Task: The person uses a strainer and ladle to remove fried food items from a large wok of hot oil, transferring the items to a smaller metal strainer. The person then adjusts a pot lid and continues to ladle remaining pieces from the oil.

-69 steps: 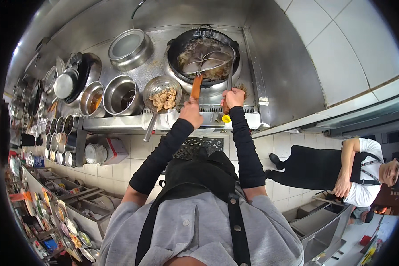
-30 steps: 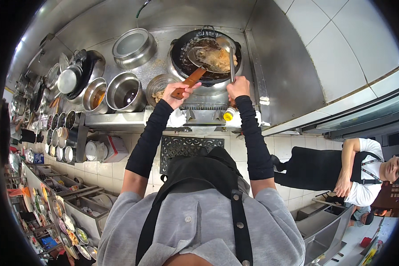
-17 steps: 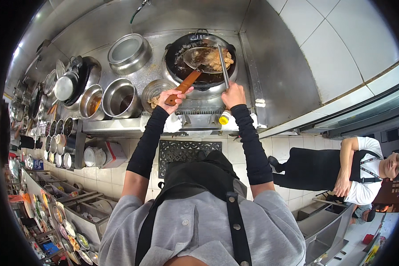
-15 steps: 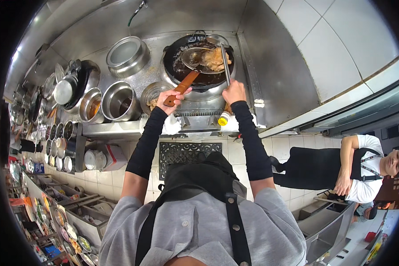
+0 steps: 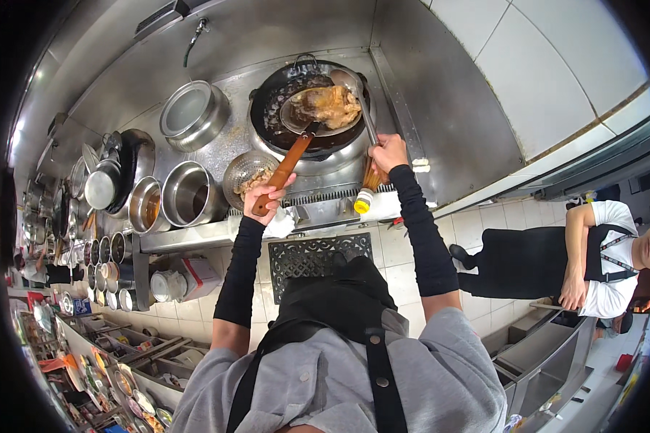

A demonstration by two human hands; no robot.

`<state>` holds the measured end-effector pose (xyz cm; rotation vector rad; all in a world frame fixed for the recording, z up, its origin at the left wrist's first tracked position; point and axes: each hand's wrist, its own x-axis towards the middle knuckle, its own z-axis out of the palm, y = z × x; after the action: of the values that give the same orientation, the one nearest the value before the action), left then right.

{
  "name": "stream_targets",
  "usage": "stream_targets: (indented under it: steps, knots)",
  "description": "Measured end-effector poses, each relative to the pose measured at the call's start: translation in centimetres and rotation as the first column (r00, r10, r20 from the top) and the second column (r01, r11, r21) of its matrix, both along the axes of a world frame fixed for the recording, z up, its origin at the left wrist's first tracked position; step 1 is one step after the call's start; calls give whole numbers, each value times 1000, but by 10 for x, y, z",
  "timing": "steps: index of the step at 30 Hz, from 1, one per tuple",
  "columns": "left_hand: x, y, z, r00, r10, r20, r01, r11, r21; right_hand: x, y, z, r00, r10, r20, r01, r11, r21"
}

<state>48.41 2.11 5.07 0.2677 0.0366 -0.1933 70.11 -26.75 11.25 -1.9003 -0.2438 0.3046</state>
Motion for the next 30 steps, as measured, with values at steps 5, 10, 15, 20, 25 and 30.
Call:
stream_targets:
  steps: [5,10,15,20,25,30]
  knots:
    - [-1,-11,25,999,30,-19,-30,999,-37,-1,-13,10,997,-15,-71,16,1000,5]
    - [-27,-22,30,998,56,0,-56,992,-110,-13,-32,40,978,11,-207,22,987,157]
    - [-61,-35,48,982,189,-25,-191,979,-71,-36,-36,66,971,80,-226,-35,980,195]
    - [-68,-36,68,967,255,-13,-253,966,59,-41,-19,66,982,105,-157,-78,982,173]
    - [-103,-39,65,932,361,-34,-362,932,0,-61,4,83,981,190,-44,-188,981,40]
    - [-174,-50,97,863,501,-65,-495,865,85,-93,23,109,939,317,-131,-306,947,95]
